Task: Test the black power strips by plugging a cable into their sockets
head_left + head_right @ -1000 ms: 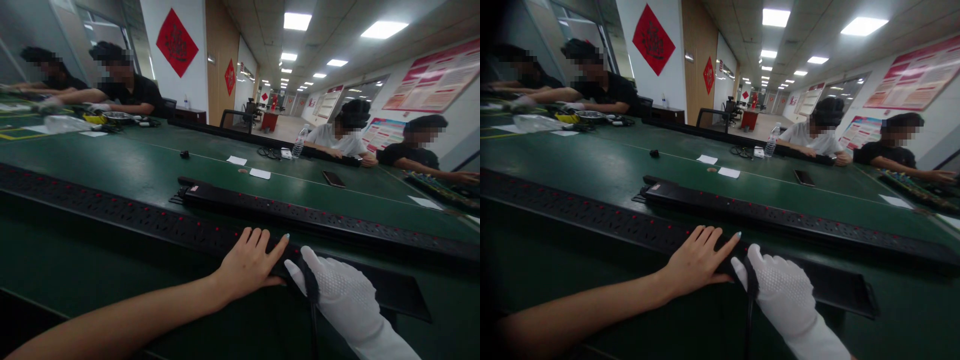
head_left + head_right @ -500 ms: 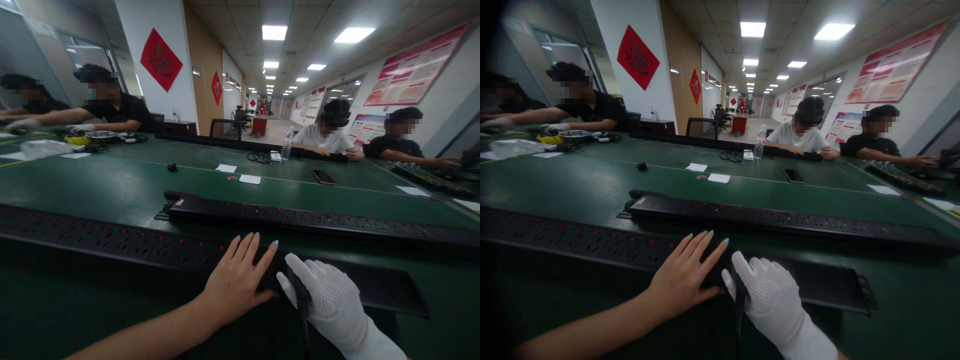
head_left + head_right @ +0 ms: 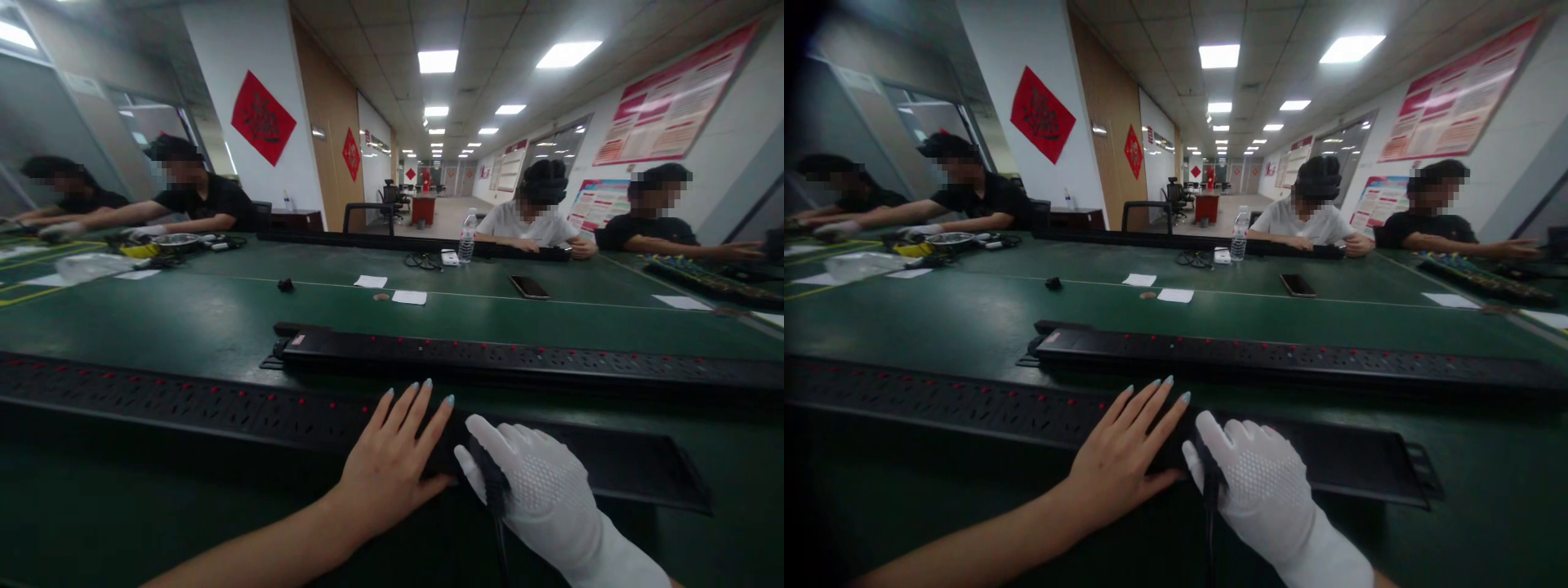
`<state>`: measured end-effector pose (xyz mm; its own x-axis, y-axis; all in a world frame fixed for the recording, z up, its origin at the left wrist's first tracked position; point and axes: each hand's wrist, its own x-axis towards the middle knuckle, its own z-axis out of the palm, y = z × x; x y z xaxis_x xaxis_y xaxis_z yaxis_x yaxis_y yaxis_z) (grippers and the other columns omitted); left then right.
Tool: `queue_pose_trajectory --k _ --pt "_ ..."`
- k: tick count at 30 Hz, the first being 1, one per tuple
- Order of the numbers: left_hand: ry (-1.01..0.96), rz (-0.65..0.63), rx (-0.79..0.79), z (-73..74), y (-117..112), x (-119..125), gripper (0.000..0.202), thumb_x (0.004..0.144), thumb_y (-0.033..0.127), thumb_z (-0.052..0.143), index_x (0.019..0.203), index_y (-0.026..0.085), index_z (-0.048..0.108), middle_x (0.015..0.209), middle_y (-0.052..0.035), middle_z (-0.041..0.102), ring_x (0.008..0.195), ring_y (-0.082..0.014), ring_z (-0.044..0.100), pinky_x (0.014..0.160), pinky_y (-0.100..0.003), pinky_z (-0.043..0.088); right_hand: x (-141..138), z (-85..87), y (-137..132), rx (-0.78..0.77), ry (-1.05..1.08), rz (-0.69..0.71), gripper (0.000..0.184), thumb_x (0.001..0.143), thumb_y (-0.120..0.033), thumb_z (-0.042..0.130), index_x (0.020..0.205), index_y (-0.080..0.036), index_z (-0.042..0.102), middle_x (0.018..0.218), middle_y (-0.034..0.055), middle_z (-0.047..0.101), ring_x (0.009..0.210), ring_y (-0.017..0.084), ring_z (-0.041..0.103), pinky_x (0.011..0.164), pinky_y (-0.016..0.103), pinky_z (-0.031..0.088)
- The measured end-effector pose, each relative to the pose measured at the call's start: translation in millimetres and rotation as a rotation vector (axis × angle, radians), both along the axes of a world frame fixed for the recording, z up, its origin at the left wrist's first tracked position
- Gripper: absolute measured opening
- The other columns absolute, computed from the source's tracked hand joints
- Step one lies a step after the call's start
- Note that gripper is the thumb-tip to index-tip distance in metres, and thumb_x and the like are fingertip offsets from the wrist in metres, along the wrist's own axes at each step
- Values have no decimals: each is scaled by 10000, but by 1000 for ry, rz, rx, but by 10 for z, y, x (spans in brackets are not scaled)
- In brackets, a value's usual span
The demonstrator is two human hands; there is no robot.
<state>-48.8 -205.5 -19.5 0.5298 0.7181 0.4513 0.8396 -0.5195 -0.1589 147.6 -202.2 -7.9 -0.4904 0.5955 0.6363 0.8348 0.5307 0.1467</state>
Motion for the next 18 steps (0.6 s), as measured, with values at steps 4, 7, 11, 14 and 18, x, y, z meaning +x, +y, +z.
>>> queue_pose_trajectory --k 4,7,11,14,18 --pt "8 8 12 11 -12 9 703 801 583 402 1373 216 223 1397 -117 289 1262 -276 294 994 -448 280 10 -4 -3 11 5 2 245 790 -383 519 949 -221 612 640 -14 578 561 109 508 578 244 294" --pt "8 21 2 20 -19 16 701 801 583 401 1373 219 223 1394 -109 297 1266 -272 289 998 -451 275 25 -3 -14 -15 -2 3 246 789 -384 522 958 -225 605 640 -17 575 559 111 508 575 245 292" --pt "6 20 -10 27 -18 22 700 800 583 404 1370 215 231 1391 -112 301 1262 -274 293 995 -454 280 39 -15 -23 -19 1 6 251 786 -380 528 969 -224 599 641 -17 574 555 113 502 573 250 289" --pt "6 14 -15 27 -15 21 695 804 584 394 1370 214 232 1391 -113 301 1265 -273 286 996 -458 278 36 -22 -14 -18 8 14 268 782 -377 535 989 -217 593 659 -12 582 567 116 507 579 252 293" --pt "0 17 -7 25 -13 16 692 812 583 380 1373 211 222 1390 -119 301 1266 -270 287 997 -457 277 25 -15 -4 -19 27 19 272 783 -375 536 994 -212 593 663 -11 587 570 115 512 581 252 300"
